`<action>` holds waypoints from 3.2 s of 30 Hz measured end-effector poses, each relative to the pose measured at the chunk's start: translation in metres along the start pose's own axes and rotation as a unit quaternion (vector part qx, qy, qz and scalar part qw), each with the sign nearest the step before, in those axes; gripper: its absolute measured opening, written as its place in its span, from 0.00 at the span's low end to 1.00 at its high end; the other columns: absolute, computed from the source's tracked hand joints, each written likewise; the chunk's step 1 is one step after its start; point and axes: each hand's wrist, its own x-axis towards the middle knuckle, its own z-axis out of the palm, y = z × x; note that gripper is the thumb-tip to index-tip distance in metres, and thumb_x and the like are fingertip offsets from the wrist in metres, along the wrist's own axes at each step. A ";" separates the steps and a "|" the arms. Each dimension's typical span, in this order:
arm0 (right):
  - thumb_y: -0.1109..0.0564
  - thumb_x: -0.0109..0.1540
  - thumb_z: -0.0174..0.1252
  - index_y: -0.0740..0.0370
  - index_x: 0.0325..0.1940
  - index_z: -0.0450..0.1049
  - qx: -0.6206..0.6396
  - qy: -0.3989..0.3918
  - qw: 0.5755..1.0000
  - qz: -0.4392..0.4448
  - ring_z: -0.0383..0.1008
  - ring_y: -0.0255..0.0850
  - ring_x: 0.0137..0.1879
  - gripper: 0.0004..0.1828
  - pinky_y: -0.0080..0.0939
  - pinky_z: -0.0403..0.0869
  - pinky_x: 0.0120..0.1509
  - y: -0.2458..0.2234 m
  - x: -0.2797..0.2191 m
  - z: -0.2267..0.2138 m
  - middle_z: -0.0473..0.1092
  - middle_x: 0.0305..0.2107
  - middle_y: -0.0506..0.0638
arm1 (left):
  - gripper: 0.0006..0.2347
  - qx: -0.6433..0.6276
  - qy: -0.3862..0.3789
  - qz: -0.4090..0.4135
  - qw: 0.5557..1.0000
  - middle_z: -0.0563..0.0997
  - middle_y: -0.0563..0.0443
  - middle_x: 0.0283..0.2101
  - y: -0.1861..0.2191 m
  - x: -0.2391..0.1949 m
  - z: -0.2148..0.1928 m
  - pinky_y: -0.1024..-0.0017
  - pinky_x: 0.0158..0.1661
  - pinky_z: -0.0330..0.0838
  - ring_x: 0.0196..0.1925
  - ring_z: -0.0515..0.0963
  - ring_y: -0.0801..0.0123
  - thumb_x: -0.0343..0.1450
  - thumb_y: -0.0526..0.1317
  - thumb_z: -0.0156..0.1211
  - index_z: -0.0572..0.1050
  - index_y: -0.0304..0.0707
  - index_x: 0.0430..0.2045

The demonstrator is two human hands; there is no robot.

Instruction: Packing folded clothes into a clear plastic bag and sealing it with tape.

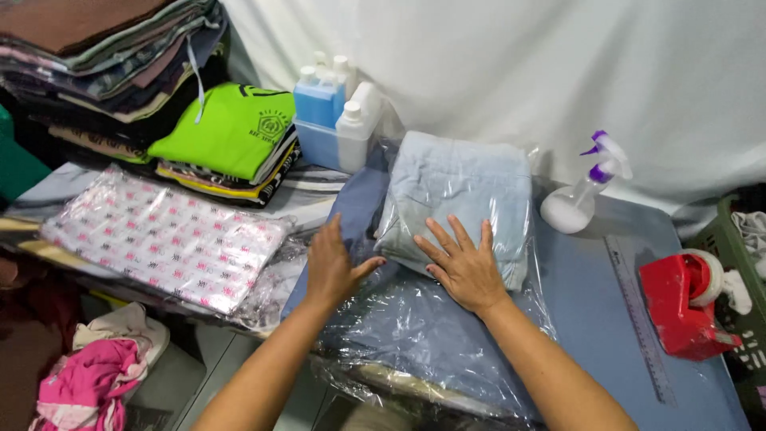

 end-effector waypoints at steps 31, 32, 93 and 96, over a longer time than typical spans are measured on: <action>0.57 0.59 0.53 0.29 0.71 0.61 -0.060 -0.051 0.990 -0.119 0.32 0.44 0.81 0.36 0.89 0.41 0.72 -0.017 0.004 0.013 0.42 0.76 0.31 | 0.15 -0.054 -0.291 -0.207 0.932 0.82 0.33 0.33 -0.013 -0.021 0.022 0.48 0.41 0.72 0.39 0.81 0.39 0.72 0.49 0.57 0.81 0.34 0.32; 0.58 0.59 0.54 0.29 0.71 0.62 -0.064 -0.073 0.989 -0.115 0.30 0.45 0.81 0.37 0.89 0.41 0.71 -0.019 0.005 0.011 0.41 0.76 0.32 | 0.14 -0.054 -0.291 -0.195 0.935 0.82 0.33 0.33 -0.014 -0.025 0.018 0.49 0.40 0.73 0.39 0.81 0.39 0.71 0.48 0.60 0.80 0.33 0.32; 0.69 0.61 0.44 0.61 0.72 0.57 0.274 -0.196 0.926 0.168 0.41 0.54 0.80 0.33 0.51 0.46 0.81 -0.107 -0.017 -0.005 0.52 0.69 0.58 | 0.23 0.140 -0.246 -0.103 0.953 0.79 0.40 0.37 -0.008 -0.072 -0.065 0.52 0.41 0.73 0.41 0.81 0.47 0.63 0.55 0.69 0.74 0.32 0.35; 0.69 0.61 0.43 0.64 0.73 0.56 0.272 -0.184 0.932 0.156 0.41 0.55 0.80 0.33 0.53 0.43 0.81 -0.103 -0.023 0.009 0.50 0.70 0.60 | 0.14 0.101 -0.271 -0.119 0.950 0.80 0.42 0.36 -0.012 -0.084 -0.067 0.51 0.38 0.73 0.37 0.82 0.48 0.66 0.50 0.67 0.78 0.38 0.28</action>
